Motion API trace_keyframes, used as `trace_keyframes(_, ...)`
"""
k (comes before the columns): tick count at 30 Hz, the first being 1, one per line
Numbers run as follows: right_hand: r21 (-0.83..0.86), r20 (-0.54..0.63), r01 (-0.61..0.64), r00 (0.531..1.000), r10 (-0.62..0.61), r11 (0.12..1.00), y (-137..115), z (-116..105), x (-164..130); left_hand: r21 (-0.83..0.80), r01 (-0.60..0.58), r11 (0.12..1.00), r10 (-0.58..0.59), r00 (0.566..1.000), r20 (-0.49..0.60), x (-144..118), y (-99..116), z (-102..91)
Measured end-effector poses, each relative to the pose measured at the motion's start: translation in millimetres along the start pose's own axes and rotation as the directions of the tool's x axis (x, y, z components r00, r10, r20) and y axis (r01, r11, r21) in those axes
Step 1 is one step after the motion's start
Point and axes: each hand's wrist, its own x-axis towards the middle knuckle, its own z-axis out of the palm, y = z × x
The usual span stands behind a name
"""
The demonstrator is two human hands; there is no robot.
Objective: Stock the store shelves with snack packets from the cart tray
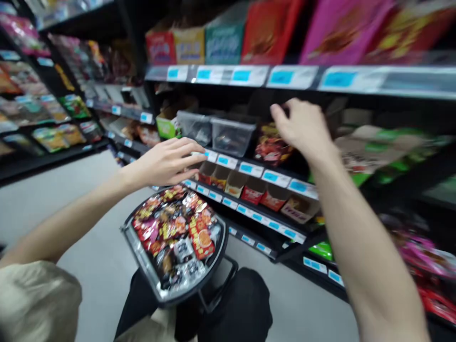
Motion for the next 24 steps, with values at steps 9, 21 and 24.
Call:
trace_keyframes(9, 0.674, -0.122, 0.076, 0.992, 0.010, 0.735, -86.2, 134.3, -196.0, -0.086, 0.375, 0.923, -0.362, 0.923, 0.134, -242.3, 21.4, 72.2)
trace_keyframes(21, 0.423, 0.692, 0.028, 0.636, -0.343, 0.906, -145.6, 262.4, -304.5, -0.427, 0.570, 0.702, -0.573, 0.808, 0.136, -305.1, 220.6, 202.2)
trace_keyframes(24, 0.378, 0.724, 0.063, 0.601, -0.338, 0.924, -155.8, 267.3, -315.4, -0.423, 0.516, 0.745, -0.478, 0.855, 0.201, -292.2, 225.8, 212.2)
